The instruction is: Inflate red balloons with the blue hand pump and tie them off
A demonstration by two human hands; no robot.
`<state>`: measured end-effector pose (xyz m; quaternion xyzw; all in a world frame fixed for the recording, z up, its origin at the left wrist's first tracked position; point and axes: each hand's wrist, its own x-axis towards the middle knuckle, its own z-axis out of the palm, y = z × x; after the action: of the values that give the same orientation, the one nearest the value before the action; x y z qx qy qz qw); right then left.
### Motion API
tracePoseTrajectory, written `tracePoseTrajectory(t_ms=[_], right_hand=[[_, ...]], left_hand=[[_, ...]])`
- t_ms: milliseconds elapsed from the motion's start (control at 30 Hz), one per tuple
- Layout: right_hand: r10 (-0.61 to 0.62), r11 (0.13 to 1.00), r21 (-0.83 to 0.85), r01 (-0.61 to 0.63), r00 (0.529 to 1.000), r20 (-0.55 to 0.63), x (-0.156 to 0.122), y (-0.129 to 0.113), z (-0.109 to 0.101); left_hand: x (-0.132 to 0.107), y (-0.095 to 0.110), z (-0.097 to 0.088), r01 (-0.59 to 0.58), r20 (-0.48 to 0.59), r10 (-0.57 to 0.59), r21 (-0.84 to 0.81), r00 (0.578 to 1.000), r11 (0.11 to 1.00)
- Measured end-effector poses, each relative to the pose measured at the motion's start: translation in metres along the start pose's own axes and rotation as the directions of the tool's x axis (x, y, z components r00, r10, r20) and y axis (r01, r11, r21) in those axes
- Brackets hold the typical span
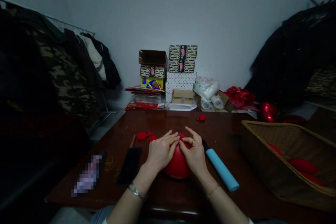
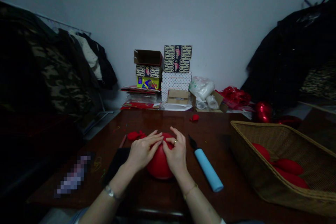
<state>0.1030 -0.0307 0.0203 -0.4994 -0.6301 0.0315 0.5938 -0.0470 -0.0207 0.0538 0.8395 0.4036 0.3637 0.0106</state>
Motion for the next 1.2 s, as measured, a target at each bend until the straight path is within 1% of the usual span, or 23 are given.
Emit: tracePoseTrajectory(t_ms=[200, 367, 500, 667, 800, 933, 1100, 1200], right_hand=[[-0.055, 0.998, 0.006, 0.055, 0.998, -0.014, -0.002, -0.003, 0.003], [-0.142, 0.99, -0.03, 0.14, 0.989, -0.039, -0.004, -0.005, 0.006], [-0.158, 0.987, -0.041, 0.156, 0.986, -0.046, -0.004, -0.009, 0.008], [-0.136, 0.99, -0.051, 0.133, 0.989, -0.056, -0.004, -0.011, 0.006], [-0.13, 0.991, -0.041, 0.128, 0.99, -0.051, -0.004, -0.01, 0.004], [-0.144, 0.989, -0.028, 0.142, 0.988, -0.052, -0.004, -0.009, 0.002], [-0.153, 0.988, -0.002, 0.153, 0.988, -0.002, -0.006, -0.011, -0.001], [-0.124, 0.991, 0.044, 0.124, 0.992, 0.0, -0.007, -0.011, -0.002]], left_hand=[[0.002, -0.002, -0.005, 0.034, 0.051, -0.031, -0.055, 0.998, 0.998], [0.003, -0.005, -0.006, 0.057, 0.075, -0.051, -0.081, 0.996, 0.995], [0.002, -0.004, -0.003, 0.11, 0.031, -0.107, -0.107, 0.994, 0.988], [0.001, -0.002, 0.003, 0.105, -0.056, -0.112, -0.114, 0.992, 0.988], [0.002, -0.002, 0.003, 0.098, -0.067, -0.11, -0.154, 0.992, 0.983], [0.004, 0.0, 0.003, 0.12, -0.086, -0.14, -0.204, 0.986, 0.972], [0.005, -0.003, 0.004, 0.188, -0.11, -0.216, -0.222, 0.97, 0.957], [0.005, -0.006, 0.005, 0.248, -0.098, -0.274, -0.221, 0.957, 0.943]])
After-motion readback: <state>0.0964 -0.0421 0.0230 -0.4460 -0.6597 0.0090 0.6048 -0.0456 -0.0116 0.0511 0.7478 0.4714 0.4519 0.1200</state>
